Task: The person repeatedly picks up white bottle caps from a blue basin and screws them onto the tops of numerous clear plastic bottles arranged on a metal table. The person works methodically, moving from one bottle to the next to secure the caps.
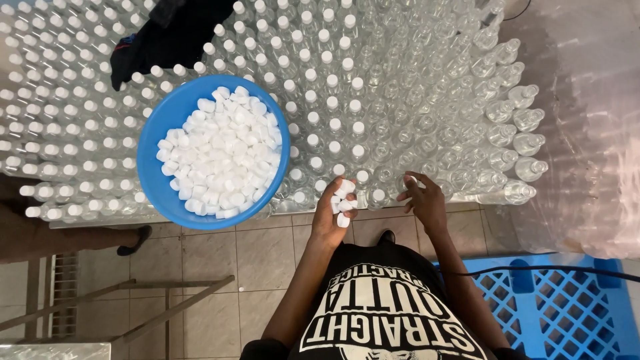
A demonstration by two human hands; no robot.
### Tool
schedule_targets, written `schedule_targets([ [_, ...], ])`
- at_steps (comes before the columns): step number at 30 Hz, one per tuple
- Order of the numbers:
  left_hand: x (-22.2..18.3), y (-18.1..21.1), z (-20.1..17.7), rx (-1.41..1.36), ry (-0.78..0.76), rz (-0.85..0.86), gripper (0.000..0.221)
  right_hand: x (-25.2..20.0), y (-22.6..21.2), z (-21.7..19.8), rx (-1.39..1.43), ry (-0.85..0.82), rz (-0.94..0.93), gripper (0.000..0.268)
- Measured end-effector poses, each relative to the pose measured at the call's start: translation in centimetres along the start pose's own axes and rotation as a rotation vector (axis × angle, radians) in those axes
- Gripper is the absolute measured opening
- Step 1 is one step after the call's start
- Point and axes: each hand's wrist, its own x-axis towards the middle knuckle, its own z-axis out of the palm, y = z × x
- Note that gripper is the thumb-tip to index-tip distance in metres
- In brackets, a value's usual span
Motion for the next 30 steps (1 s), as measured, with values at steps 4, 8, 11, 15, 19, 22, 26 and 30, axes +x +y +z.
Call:
schedule_targets([
  [4, -0.1, 0.1, -0.2, -0.009, 0.009, -0.005, 0.027, 0.5, 0.5, -0.1, 0.103, -0.012, 0.032, 0.039],
  [8, 0.2, -0.1, -0.6, -0.027, 0.026, -0.021, 0.026, 1.8, 2.1, -0.2, 0.195, -0.03, 0.001, 0.032],
  [11, 0.3, -0.3, -0.4, -0.014, 0.013, -0.034, 0.025, 2.3, 3.0, -0.3, 0.228, -0.041, -0.018, 0.026],
  [15, -0.5, -0.3, 0.7, 0.029, -0.044, -0.06, 0.025, 1.4, 1.6, -0.4, 0.209, -0.057, 0.002, 0.025],
  [19, -1.7, -0.6, 2.0, 0.042, -0.087, -0.087, 0.023, 1.5, 1.4, -1.0, 0.17, -0.119, 0.056, 0.033],
  [22, -2.3, -0.9, 3.1, 0.044, -0.115, -0.118, 0.018, -0.2, -0.8, -1.0, 0.116, -0.134, 0.03, 0.054],
  [26, -2.9, -1.4, 4.0, 0.116, -0.169, -0.145, 0.022, -2.7, -3.6, -1.6, -0.07, -0.119, -0.124, 0.05],
  [30, -2.5, -2.3, 3.3, 0.186, -0.236, -0.171, 0.026, -3.5, -4.6, -1.6, -0.162, -0.302, -0.483, 0.047],
])
